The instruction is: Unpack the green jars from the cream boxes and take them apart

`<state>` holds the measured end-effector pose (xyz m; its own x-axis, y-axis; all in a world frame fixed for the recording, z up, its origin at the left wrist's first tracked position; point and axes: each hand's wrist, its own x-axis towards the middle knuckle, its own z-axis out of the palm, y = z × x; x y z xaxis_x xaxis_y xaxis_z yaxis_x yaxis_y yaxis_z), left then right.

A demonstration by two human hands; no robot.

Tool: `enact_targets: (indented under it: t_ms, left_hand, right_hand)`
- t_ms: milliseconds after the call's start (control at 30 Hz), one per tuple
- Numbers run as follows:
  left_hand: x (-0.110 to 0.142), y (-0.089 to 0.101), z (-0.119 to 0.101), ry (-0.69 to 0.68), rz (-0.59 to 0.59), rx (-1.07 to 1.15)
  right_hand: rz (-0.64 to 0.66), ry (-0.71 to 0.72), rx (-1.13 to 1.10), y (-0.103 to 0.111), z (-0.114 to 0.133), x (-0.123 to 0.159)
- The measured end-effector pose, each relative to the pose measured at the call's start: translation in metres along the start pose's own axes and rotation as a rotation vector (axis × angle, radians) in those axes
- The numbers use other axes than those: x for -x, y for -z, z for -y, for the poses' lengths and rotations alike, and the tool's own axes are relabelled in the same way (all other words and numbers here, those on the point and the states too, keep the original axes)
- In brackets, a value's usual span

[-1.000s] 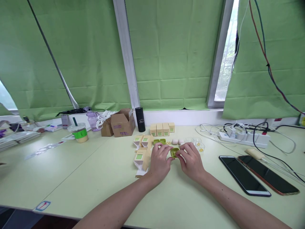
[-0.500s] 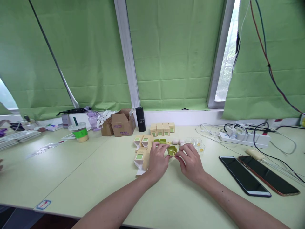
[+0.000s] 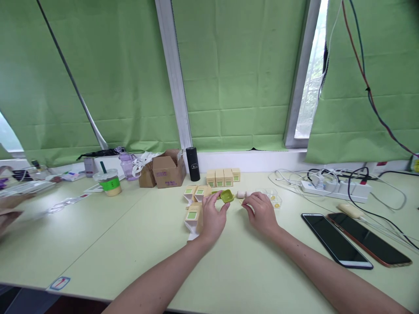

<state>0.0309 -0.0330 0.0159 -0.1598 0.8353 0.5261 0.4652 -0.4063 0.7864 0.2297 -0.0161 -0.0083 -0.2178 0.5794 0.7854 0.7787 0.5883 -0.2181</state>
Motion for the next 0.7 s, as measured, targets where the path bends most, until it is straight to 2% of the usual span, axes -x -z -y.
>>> enact_targets:
  t_ms: [167,233,400,500,700]
  left_hand:
    - [0.000,0.005,-0.006,0.102,0.004,-0.001]
    - [-0.001,0.006,-0.006,0.130,0.004,-0.004]
    - [-0.003,0.006,-0.002,0.199,0.015,-0.053]
    - [-0.003,0.005,0.000,0.182,0.007,-0.052]
    - [-0.003,0.003,0.002,0.158,-0.002,-0.027]
  right_hand:
    - [0.204,-0.093,0.160,-0.024,-0.007,-0.018]
    - [0.247,-0.105,0.201,-0.033,-0.009,-0.024]
    - [0.268,-0.103,0.246,-0.053,-0.011,-0.033]
    - [0.271,-0.108,0.270,-0.061,-0.012,-0.034]
    - [0.251,-0.113,0.280,-0.061,-0.008,-0.032]
